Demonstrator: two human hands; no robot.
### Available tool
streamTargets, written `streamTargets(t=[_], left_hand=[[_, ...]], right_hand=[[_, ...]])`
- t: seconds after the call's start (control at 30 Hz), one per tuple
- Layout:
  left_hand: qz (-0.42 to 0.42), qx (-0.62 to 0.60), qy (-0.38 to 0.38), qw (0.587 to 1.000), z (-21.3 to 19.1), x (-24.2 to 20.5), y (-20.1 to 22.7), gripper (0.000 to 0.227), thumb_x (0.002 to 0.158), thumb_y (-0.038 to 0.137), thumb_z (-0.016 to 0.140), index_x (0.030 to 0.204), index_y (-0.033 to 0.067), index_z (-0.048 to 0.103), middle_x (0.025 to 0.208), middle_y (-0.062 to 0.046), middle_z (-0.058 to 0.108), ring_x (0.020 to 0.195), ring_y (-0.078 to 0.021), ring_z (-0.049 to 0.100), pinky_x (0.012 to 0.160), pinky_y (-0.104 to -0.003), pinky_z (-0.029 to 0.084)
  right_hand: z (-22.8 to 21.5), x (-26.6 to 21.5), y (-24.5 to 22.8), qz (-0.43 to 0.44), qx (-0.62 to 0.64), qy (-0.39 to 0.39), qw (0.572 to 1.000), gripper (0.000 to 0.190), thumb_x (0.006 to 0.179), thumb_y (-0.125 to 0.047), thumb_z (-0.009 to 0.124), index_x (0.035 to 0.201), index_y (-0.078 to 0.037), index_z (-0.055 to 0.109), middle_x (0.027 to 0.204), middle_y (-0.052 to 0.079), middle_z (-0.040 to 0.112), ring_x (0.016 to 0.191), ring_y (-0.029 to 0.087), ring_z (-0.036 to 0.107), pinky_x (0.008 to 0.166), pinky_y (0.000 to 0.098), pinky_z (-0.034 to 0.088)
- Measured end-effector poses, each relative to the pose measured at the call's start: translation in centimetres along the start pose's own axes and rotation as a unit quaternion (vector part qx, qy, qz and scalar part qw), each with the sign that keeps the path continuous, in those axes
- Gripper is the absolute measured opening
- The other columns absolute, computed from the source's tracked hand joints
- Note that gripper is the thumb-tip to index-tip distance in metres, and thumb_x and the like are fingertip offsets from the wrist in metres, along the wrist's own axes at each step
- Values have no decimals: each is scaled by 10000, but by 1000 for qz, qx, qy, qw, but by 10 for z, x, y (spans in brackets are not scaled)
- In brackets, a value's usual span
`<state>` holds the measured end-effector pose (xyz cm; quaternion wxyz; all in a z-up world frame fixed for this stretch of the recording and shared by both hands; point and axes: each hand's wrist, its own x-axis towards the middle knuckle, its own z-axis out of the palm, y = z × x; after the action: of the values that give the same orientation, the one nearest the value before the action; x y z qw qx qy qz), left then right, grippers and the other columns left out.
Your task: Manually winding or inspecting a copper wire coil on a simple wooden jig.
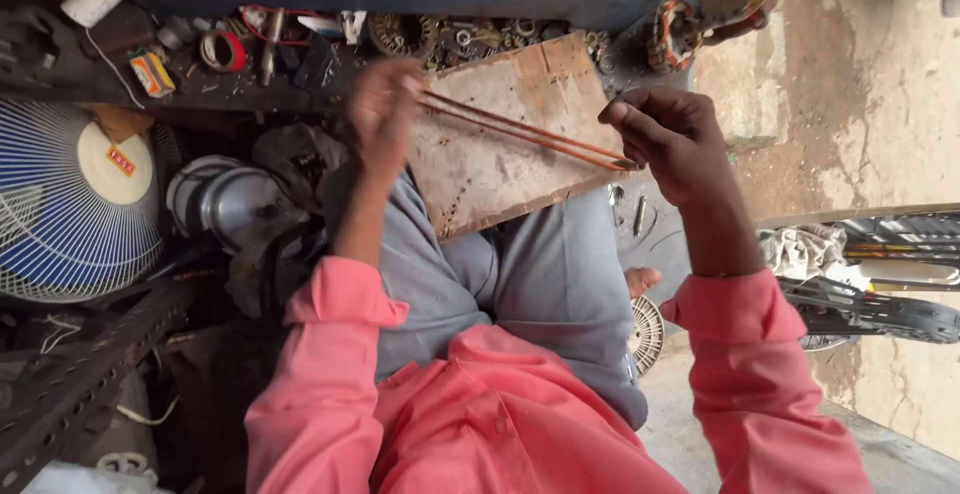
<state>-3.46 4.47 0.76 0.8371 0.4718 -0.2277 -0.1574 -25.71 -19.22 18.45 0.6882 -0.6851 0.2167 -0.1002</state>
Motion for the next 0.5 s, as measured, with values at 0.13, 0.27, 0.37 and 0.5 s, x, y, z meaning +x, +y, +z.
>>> streamTargets(t=[0.13,0.27,0.37,0.5], left_hand=[[16,88,-201,976,63,-34,77,446,881,128,636,1323,96,590,1349,-50,610,1233,-127,574,987,-287,500],[66,303,-263,914,46,-49,49,306,862,61,747,1162,54,686,1133,-87,708,1050,-197,677,912,-350,550],[-42,241,-199,949,18,-43,44,125,907,70,773,1029,65,745,960,-41,747,842,-136,710,736,-287,570],[-114,36,-78,990,-18,-7,23,89,950,48,738,1036,32,719,925,-22,730,802,-84,666,726,-250,556]], right_hand=[[18,-10,-30,-21,17,-77,997,168,1029,-147,722,1010,20,720,741,-5,607,639,63,489,584,234,386],[26,-18,-48,-21,8,-121,992,170,1015,-146,721,1009,24,722,726,-2,604,630,63,495,568,237,385],[19,-24,-59,-36,1,-103,994,165,1022,-143,718,1008,22,714,765,5,627,655,66,505,586,237,384],[15,-1,-43,-50,-72,-54,995,166,1045,-143,721,1032,22,724,763,-6,612,667,61,506,591,239,388]])
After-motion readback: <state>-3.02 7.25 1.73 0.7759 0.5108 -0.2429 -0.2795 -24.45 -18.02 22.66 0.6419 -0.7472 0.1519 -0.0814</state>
